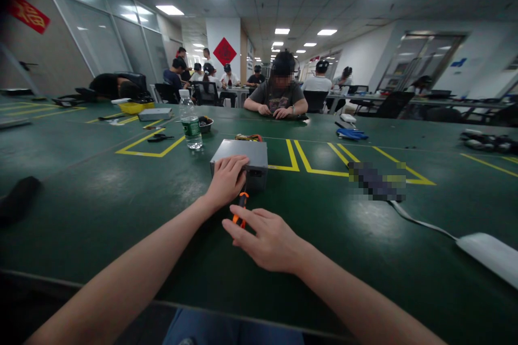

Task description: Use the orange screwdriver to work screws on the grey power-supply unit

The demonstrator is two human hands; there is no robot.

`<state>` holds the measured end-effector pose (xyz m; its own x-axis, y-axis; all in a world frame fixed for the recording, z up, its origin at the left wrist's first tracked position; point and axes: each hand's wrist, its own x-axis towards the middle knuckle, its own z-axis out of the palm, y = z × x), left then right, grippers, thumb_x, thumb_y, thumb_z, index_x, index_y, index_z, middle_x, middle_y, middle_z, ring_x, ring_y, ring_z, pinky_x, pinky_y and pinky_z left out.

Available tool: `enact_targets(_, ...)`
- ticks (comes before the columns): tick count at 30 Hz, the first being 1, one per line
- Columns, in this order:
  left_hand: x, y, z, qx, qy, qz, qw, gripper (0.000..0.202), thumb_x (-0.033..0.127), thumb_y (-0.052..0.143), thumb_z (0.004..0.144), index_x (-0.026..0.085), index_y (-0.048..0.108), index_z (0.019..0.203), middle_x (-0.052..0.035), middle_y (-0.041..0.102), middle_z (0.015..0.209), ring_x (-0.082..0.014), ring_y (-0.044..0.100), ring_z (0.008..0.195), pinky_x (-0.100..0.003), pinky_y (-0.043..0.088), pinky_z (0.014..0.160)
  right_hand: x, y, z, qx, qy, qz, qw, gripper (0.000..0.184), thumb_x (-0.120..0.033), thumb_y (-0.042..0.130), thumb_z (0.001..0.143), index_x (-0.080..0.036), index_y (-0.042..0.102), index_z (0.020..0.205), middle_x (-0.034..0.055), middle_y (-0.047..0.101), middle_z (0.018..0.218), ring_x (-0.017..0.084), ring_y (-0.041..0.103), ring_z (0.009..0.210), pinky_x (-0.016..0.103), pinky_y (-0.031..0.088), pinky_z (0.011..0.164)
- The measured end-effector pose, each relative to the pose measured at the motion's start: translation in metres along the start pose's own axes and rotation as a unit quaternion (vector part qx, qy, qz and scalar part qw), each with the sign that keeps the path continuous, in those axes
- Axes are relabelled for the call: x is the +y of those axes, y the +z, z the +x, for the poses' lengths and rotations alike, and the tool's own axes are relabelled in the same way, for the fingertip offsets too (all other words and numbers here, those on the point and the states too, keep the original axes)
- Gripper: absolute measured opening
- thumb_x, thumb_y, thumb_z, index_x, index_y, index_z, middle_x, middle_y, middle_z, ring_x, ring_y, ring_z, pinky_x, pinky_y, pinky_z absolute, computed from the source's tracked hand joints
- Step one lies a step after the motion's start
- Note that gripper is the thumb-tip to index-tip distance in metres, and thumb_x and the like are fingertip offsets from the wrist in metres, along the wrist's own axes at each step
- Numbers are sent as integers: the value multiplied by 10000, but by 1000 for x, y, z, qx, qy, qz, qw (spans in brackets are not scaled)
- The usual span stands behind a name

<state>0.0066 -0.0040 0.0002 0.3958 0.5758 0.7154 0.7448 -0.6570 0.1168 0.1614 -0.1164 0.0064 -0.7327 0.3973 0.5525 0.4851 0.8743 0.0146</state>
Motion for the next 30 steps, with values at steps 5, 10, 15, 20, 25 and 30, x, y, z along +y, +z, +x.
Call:
enact_targets(5, -1, -1, 0, -1, 4, -2, 1000, 313, 204, 413, 862, 191, 489, 1165, -55, 536, 1241, -196, 431, 1165, -362, 286, 983, 2, 3, 0, -3, -7, -33, 999, 242, -277, 523, 862, -168, 525, 1078, 177, 572, 1187, 212, 615, 947, 338, 510, 741)
enact_targets(10, -1, -1, 0, -4, 7, 3, 1000, 310, 204, 422, 857, 187, 489, 1160, -55, 536, 1242, -201, 432, 1162, -368, 292, 974, 0, 2, 1, -11, -11, -47, 999, 361, -311, 479, 880, -144, 461, 1199, 177, 578, 1144, 231, 585, 1009, 352, 511, 779)
enact_targets(15, -2, 0, -1, -3, 8, 4, 1000, 310, 214, 425, 859, 191, 491, 1161, -54, 535, 1246, -199, 432, 1166, -368, 293, 979, 1, 4, 2, 26, -33, -89, 995, 290, -269, 457, 884, -119, 483, 1132, 197, 563, 1120, 227, 585, 1005, 327, 522, 738)
enact_targets(20, -3, 2, -1, 3, 6, 6, 1000, 312, 211, 430, 856, 196, 494, 1161, -48, 540, 1243, -197, 438, 1159, -368, 301, 975, 4, 9, -3, 76, 3, -33, 997, 282, -310, 528, 850, -145, 425, 1054, 192, 567, 1151, 215, 592, 1015, 326, 528, 762)
enact_targets(25, -3, 3, 0, 1, 6, 9, 1000, 314, 212, 425, 860, 195, 488, 1167, -42, 532, 1253, -199, 434, 1162, -371, 299, 977, 1, 2, -1, 2, -1, -56, 998, 376, -313, 426, 893, -123, 410, 1217, 203, 526, 1208, 247, 549, 1091, 361, 516, 810)
enact_targets(30, -3, 2, 0, 1, 7, 8, 1000, 310, 219, 420, 864, 196, 487, 1167, -44, 533, 1251, -200, 432, 1163, -372, 299, 976, 3, 6, -1, 43, -7, -66, 997, 322, -323, 502, 863, -135, 457, 1121, 192, 563, 1164, 223, 599, 1004, 330, 524, 773)
